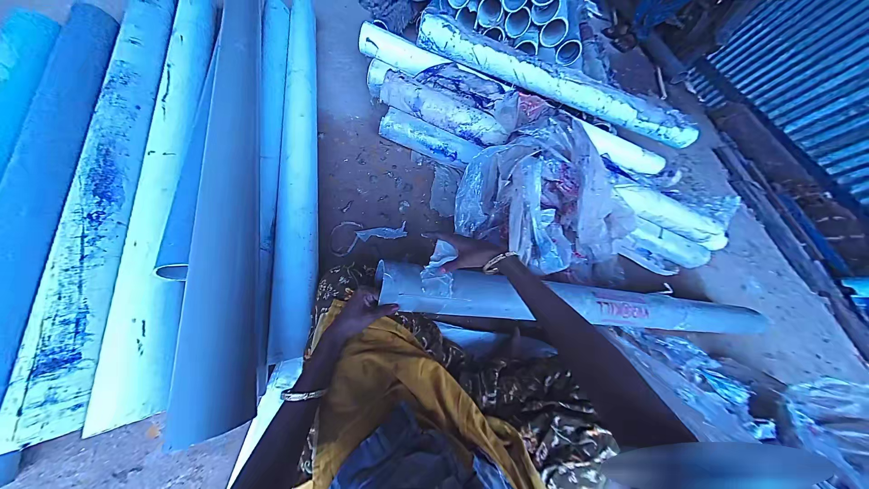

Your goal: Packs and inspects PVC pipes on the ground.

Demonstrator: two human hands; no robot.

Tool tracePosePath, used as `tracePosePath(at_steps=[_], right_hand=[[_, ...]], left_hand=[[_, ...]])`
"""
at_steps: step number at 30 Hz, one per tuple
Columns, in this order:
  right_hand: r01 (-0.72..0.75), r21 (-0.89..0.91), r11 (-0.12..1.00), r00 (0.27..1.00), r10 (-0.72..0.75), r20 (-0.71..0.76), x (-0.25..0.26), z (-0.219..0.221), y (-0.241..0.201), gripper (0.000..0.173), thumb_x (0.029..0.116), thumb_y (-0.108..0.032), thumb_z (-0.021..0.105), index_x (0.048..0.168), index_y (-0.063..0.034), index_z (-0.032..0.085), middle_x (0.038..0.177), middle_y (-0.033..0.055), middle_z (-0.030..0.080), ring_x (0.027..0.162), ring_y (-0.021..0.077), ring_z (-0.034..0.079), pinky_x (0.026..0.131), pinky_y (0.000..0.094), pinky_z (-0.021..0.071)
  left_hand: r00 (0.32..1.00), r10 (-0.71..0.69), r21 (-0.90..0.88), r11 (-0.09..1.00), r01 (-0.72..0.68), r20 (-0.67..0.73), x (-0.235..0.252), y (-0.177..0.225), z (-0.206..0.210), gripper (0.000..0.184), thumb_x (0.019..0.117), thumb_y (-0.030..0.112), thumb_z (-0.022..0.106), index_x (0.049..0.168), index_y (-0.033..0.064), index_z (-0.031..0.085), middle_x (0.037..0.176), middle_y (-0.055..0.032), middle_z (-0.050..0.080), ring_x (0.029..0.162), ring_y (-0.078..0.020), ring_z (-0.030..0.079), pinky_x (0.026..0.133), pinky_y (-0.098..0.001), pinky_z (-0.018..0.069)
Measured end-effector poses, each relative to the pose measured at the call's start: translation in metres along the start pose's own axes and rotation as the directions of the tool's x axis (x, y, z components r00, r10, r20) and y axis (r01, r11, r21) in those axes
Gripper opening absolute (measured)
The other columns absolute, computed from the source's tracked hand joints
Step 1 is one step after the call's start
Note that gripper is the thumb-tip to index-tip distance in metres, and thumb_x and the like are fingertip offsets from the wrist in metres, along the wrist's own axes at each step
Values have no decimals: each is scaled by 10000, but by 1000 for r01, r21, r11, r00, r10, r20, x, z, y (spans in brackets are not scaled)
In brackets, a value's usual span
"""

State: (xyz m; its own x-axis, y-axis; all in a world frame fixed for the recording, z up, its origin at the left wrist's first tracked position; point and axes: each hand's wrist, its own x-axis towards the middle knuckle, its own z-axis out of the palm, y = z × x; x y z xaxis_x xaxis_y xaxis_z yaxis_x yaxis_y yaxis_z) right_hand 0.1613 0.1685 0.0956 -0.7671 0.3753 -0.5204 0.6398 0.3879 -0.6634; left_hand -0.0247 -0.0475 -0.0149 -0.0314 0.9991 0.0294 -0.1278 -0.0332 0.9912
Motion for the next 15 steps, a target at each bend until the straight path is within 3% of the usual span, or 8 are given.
tracePosePath(at_steps=[1,2,3,4,6,8,10,15], right_hand=[[-45,54,998,999,46,-6,5,9,4,611,915,-24,742,1475,-29,499,1434,203,559,1278,237,563,1097,396,431],[-67,83,994,997,71,-40,8,16,6,395,929,-34,726,1297,38,604,1207,166,653,1045,130,619,960,297,492],[-78,85,993,994,84,-65,10,21,4,277,949,-50,707,1184,79,637,1074,151,667,910,90,606,877,259,496],[-70,48,996,993,74,-93,10,22,-1,240,963,-61,693,1134,103,652,1035,168,665,883,116,597,865,280,489],[-43,-62,997,989,34,-142,5,24,-10,276,973,-66,681,1164,133,666,1139,275,666,1030,287,632,970,422,480],[-36,-141,989,978,6,-207,-2,24,-18,275,977,-57,667,1163,146,667,1175,321,651,1124,391,611,1022,499,440],[-78,-153,985,965,36,-261,-7,29,-25,286,989,-63,655,1186,144,665,1203,330,644,1181,423,595,1064,523,418],[-88,-227,970,922,-7,-387,-22,49,-36,179,971,13,624,1077,133,704,1098,315,682,1105,447,639,1031,552,440]], left_hand=[[1000,-25,2,1000,25,7,-1,3,1,85,876,-43,679,956,-15,692,888,87,734,859,68,676,845,-170,569],[997,-73,6,997,73,-10,-1,7,3,86,887,-41,670,971,-25,683,891,72,730,858,61,675,849,-174,567],[990,-131,4,991,132,-56,0,14,9,79,916,-25,655,992,-39,673,895,48,727,855,51,673,851,-181,562],[979,-170,-6,985,170,-113,4,19,15,98,952,2,639,1026,-58,664,917,13,727,868,36,674,863,-192,560],[957,-228,-22,973,228,-177,10,26,24,192,1018,54,591,1117,-105,633,1001,-62,706,920,5,658,902,-215,543],[951,-221,-23,975,222,-218,14,27,29,202,1027,62,576,1121,-109,633,1008,-80,710,925,-8,665,899,-227,548],[949,-202,-13,979,205,-241,13,26,30,196,1024,60,580,1106,-108,639,995,-85,716,920,-16,674,895,-229,554],[948,-130,-9,991,133,-290,12,16,33,155,1001,47,594,1037,-86,662,921,-46,725,872,0,685,870,-228,567]])
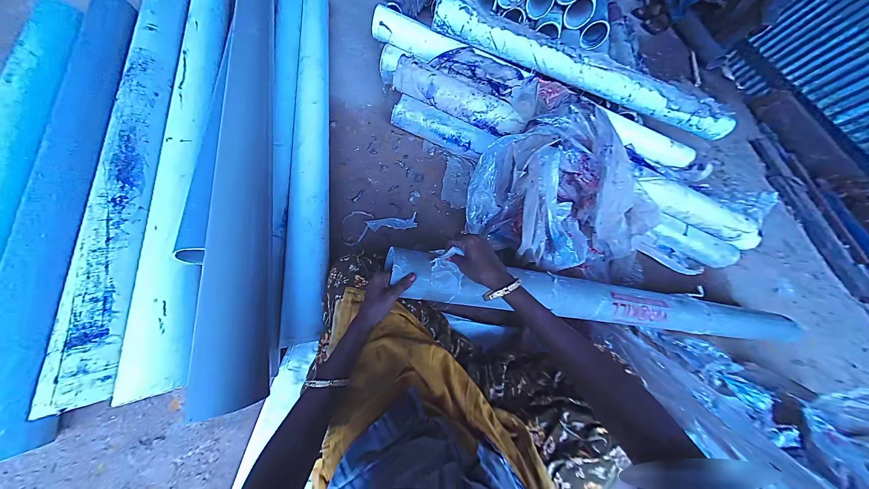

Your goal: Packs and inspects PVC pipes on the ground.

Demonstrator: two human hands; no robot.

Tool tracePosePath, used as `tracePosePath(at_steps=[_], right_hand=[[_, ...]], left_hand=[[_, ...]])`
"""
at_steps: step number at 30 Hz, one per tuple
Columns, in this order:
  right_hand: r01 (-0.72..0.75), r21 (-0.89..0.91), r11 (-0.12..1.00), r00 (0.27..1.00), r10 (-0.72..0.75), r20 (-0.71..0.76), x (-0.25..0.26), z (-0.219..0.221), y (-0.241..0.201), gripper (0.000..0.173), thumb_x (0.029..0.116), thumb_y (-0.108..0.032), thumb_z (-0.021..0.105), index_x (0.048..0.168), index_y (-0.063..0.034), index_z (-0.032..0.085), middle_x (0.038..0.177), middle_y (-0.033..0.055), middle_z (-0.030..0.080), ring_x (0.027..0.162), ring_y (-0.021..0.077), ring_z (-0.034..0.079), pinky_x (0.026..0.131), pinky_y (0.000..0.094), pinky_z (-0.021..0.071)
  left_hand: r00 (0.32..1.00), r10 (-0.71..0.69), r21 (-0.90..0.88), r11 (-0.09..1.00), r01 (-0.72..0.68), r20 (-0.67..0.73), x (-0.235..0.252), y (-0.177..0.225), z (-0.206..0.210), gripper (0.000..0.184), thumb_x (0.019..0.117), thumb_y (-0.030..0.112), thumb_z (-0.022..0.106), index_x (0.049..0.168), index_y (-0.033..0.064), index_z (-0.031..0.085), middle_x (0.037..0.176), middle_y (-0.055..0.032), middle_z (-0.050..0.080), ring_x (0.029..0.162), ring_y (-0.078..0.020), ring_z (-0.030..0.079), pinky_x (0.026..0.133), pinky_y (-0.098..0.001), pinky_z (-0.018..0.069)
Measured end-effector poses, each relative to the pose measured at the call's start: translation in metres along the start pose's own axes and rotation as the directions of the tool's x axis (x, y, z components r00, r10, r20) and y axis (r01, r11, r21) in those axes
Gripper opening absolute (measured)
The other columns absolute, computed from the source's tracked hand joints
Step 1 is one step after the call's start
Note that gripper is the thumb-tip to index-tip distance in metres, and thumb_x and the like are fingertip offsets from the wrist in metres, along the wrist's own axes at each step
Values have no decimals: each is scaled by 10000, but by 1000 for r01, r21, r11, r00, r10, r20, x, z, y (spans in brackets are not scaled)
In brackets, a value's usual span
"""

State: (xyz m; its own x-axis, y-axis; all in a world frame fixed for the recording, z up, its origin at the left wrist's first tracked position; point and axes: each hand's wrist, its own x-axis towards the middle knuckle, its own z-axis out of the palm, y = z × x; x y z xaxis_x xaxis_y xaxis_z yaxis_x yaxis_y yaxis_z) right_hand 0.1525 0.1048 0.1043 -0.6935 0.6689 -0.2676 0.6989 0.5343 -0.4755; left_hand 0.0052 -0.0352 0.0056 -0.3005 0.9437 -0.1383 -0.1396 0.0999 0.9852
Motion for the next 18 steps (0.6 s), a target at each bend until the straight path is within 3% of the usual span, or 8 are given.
tracePosePath(at_steps=[6,8,10,12,13,15,17,18], right_hand=[[41,159,986,972,-3,-234,-21,11,16,149,922,69,614,1028,127,700,1049,310,682,1055,449,648,959,595,471],[23,301,953,954,68,-291,-16,10,25,109,912,62,656,993,121,697,1015,260,695,992,327,662,921,489,501],[-78,536,841,933,250,-258,-3,13,33,47,916,62,685,944,83,654,909,125,641,848,121,595,809,289,504],[-122,672,731,901,366,-234,10,22,38,71,917,71,681,904,60,612,802,55,575,723,53,539,697,218,477],[-129,656,743,895,373,-247,15,23,40,70,916,58,692,928,65,624,806,65,583,715,62,539,687,227,475],[-83,516,853,925,259,-279,15,11,43,179,920,50,700,1094,76,664,1046,167,661,918,188,612,825,355,505],[127,320,939,949,-21,-315,6,-13,42,409,906,76,675,1310,59,612,1373,237,601,1258,326,588,1032,467,488],[255,221,941,927,-173,-334,2,-22,38,451,889,81,656,1337,56,610,1410,238,589,1312,345,566,1073,476,466]], left_hand=[[1000,0,-44,999,0,-16,2,0,2,136,997,27,586,1022,-84,660,907,-22,723,869,12,682,865,-217,564],[1000,8,-57,998,-7,6,2,-1,-1,138,986,21,590,1034,-91,654,927,-22,721,887,13,677,880,-218,560],[1000,-2,-69,998,4,27,1,-2,-3,153,994,32,579,1047,-92,652,940,-21,718,894,16,672,885,-214,554],[999,-14,-97,995,16,30,4,1,-3,155,1018,21,551,1069,-97,638,947,-14,713,898,25,672,890,-199,555],[999,-17,-113,993,20,27,6,2,-3,149,1021,13,541,1067,-93,635,937,-6,712,890,30,673,882,-195,559],[999,-8,-127,992,12,37,9,0,-3,138,1017,0,535,1049,-89,636,919,9,713,877,36,675,871,-189,563],[999,10,-131,991,-4,41,10,-2,-3,131,1010,-7,535,1035,-84,638,910,21,715,872,42,676,867,-183,564],[999,18,-134,991,-13,40,10,-3,-3,130,1012,-7,532,1039,-78,637,910,28,716,874,44,678,868,-183,566]])
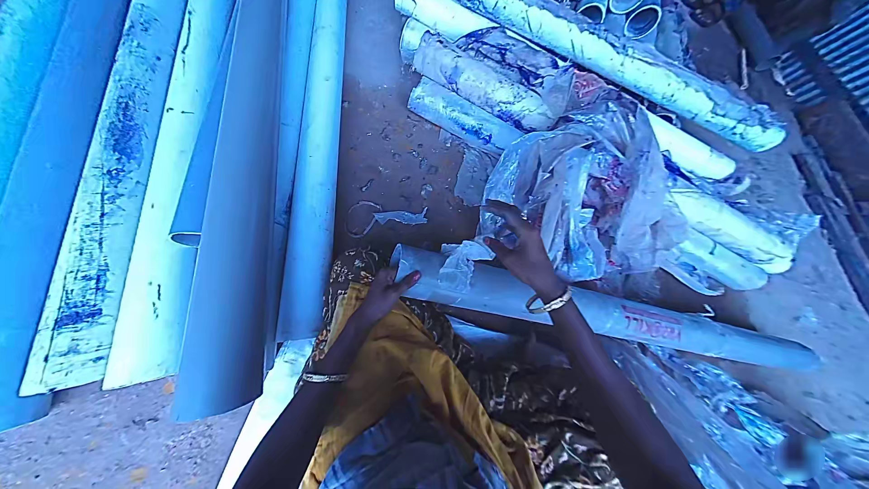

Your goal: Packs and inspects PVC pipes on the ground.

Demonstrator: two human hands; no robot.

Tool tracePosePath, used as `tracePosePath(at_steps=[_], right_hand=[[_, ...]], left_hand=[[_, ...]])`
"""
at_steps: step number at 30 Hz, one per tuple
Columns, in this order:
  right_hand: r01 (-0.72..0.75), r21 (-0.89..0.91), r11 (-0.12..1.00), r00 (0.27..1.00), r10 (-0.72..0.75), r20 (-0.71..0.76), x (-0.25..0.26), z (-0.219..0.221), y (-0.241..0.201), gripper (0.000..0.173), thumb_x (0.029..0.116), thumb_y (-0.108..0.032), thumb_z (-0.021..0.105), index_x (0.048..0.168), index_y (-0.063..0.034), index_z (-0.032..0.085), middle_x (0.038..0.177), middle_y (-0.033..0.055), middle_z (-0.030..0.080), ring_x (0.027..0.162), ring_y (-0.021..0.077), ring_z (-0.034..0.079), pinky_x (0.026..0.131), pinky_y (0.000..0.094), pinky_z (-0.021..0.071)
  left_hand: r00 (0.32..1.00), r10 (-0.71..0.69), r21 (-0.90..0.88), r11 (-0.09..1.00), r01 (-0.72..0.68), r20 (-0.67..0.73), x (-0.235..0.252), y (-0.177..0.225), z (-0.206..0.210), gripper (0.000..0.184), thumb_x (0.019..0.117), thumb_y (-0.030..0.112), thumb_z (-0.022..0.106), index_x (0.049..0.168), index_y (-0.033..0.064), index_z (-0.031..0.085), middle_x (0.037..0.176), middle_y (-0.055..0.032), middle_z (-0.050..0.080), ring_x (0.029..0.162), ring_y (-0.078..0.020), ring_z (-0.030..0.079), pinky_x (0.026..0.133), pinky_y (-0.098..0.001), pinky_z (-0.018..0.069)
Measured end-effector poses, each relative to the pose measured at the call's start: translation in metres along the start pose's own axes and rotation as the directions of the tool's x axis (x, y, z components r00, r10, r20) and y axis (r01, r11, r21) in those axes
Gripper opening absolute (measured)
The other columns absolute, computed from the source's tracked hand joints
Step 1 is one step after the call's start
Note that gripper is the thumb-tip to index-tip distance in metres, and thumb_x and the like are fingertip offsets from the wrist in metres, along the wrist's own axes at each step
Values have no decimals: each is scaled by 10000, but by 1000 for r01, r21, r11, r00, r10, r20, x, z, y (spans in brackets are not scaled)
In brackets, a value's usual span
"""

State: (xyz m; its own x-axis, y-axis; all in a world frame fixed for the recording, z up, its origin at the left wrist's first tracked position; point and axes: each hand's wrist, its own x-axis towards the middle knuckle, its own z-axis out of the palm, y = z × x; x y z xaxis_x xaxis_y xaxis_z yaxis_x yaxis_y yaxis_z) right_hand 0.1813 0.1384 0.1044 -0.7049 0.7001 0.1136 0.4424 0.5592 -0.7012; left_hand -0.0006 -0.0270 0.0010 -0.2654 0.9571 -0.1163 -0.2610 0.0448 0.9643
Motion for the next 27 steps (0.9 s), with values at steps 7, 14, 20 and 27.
tracePosePath(at_steps=[7,14,20,27], right_hand=[[406,-364,838,878,-246,410,-12,42,-19,174,923,59,638,1041,8,755,1021,188,735,1141,410,659,1049,703,352],[482,-323,814,792,-248,558,-30,17,-19,194,928,89,573,928,-9,741,897,178,705,1023,391,666,1099,652,314],[265,-78,961,892,-214,399,-18,-34,26,173,910,85,561,933,45,728,953,146,708,972,240,645,922,411,492],[-311,314,897,950,290,112,-10,-5,15,78,1036,5,518,1048,5,595,818,-5,639,683,29,661,654,223,592]], left_hand=[[999,46,55,997,-47,15,-2,-2,-1,113,999,-14,547,1016,-72,643,894,37,717,867,45,679,863,-181,565],[998,63,89,994,-64,15,-5,-5,-3,124,1004,-2,555,997,-81,650,884,9,713,859,35,674,860,-193,561],[974,113,1,993,-116,199,-9,-16,-20,89,904,-30,648,978,-5,689,902,64,748,877,22,700,871,-219,585],[968,95,-92,993,-76,231,-18,-12,-19,160,900,-38,636,1030,44,682,940,118,748,906,42,697,885,-199,579]])
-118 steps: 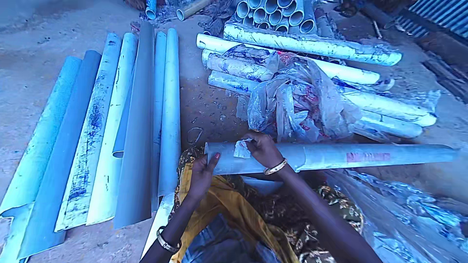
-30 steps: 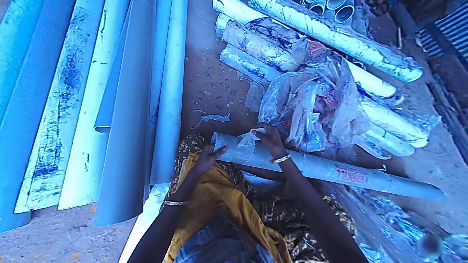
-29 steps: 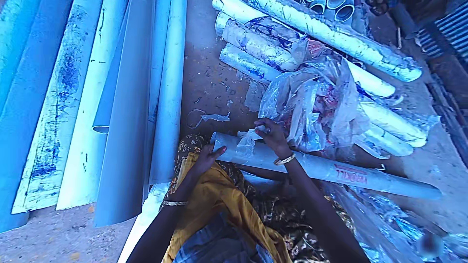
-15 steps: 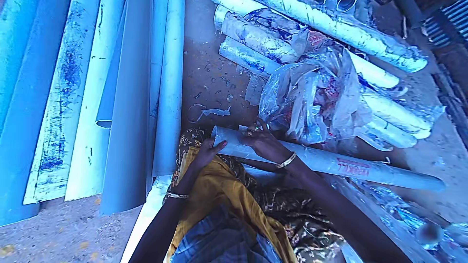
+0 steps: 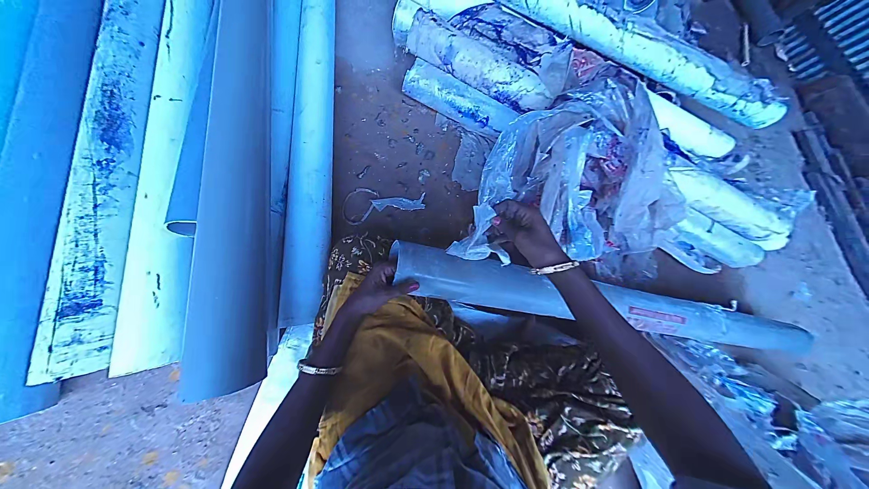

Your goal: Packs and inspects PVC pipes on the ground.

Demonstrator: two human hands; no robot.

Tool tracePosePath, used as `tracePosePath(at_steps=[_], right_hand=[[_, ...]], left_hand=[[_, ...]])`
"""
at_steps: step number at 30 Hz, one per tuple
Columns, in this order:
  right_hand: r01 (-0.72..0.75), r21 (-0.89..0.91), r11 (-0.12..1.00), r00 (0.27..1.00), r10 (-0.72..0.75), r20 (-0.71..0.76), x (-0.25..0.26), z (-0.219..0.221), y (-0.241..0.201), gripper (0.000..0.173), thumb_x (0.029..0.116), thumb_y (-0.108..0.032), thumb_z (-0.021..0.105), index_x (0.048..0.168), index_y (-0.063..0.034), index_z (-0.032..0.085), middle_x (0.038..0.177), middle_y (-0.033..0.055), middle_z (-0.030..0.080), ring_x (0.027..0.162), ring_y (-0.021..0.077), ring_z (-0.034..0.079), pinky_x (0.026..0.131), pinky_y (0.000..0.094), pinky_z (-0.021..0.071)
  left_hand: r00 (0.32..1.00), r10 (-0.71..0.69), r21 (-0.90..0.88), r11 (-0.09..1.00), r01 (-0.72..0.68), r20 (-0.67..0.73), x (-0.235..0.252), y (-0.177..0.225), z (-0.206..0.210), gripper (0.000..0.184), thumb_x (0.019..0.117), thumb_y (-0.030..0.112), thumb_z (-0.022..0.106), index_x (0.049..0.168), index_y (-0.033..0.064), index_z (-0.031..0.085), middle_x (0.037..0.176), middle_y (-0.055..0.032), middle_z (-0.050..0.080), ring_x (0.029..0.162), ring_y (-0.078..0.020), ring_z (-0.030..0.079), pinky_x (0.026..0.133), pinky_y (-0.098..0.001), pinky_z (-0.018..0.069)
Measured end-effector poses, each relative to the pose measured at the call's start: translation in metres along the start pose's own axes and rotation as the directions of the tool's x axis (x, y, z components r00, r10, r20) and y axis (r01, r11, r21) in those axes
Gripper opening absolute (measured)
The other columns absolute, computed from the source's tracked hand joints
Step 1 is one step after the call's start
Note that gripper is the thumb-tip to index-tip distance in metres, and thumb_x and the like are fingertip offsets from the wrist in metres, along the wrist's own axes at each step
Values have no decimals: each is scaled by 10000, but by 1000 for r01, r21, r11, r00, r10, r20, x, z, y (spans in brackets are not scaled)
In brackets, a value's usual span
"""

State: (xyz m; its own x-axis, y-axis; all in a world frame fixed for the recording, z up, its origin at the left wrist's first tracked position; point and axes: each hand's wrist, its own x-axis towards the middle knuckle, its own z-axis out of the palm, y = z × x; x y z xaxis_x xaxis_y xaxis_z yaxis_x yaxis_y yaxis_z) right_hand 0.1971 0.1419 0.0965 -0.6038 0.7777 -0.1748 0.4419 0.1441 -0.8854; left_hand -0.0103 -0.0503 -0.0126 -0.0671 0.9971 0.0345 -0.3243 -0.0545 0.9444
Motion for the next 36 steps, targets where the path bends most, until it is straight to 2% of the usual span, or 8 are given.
tracePosePath(at_steps=[3,8,13,17,22,27,32,36], right_hand=[[-2,68,998,979,16,-206,11,0,-14,98,1061,-26,482,1070,-6,577,833,-4,608,677,28,649,632,218,594],[163,170,972,733,-4,-681,53,-112,-44,77,1048,-31,453,1102,-60,500,909,-31,588,720,69,692,699,288,637],[-54,-84,995,860,3,-511,33,-114,-30,235,1037,-29,496,1257,35,548,923,-16,589,664,-3,647,654,216,601],[-241,-180,954,924,169,-344,17,-81,14,344,1073,-6,440,1397,92,497,1083,205,641,731,118,673,688,275,586],[-277,-546,791,877,-24,-479,8,-92,43,221,1007,-94,574,1075,67,710,1009,263,730,901,432,717,860,628,527],[-399,-437,806,790,61,-609,-25,-150,40,299,997,-122,624,1223,74,633,1081,255,708,941,395,701,871,568,532],[-342,-396,852,888,156,-432,-83,-146,86,238,1034,-101,589,1115,97,693,1029,287,704,919,412,684,867,583,521],[-437,-174,882,755,254,-605,-116,-116,104,250,1045,-91,569,1155,100,686,1103,289,697,963,392,682,904,542,523]], left_hand=[[998,53,-16,998,-54,-26,3,-6,-1,153,927,-42,601,998,49,702,933,109,755,900,29,704,878,-217,588],[996,65,42,997,-68,68,-6,-6,-7,129,871,-44,680,982,13,712,951,103,752,920,47,692,886,-199,579],[997,13,-64,998,-8,74,0,-5,-8,192,873,-71,654,1026,36,699,963,105,756,918,25,703,888,-215,585],[997,-69,-112,992,65,-29,2,-3,-7,225,906,-61,574,1013,83,710,931,101,762,888,20,707,869,-214,587],[989,-92,39,994,97,-120,1,3,2,253,864,-101,582,1023,77,665,917,129,753,874,40,701,840,-185,588],[979,-75,177,978,110,-191,7,3,6,314,838,-92,610,1133,16,610,970,121,736,911,52,691,856,-165,578],[981,-14,67,997,27,-193,11,-1,3,325,836,-78,551,927,187,715,868,178,760,818,70,700,790,-150,585],[970,-67,154,982,105,-232,4,5,13,259,835,-10,586,1069,102,586,913,209,716,879,114,671,844,-126,564]])
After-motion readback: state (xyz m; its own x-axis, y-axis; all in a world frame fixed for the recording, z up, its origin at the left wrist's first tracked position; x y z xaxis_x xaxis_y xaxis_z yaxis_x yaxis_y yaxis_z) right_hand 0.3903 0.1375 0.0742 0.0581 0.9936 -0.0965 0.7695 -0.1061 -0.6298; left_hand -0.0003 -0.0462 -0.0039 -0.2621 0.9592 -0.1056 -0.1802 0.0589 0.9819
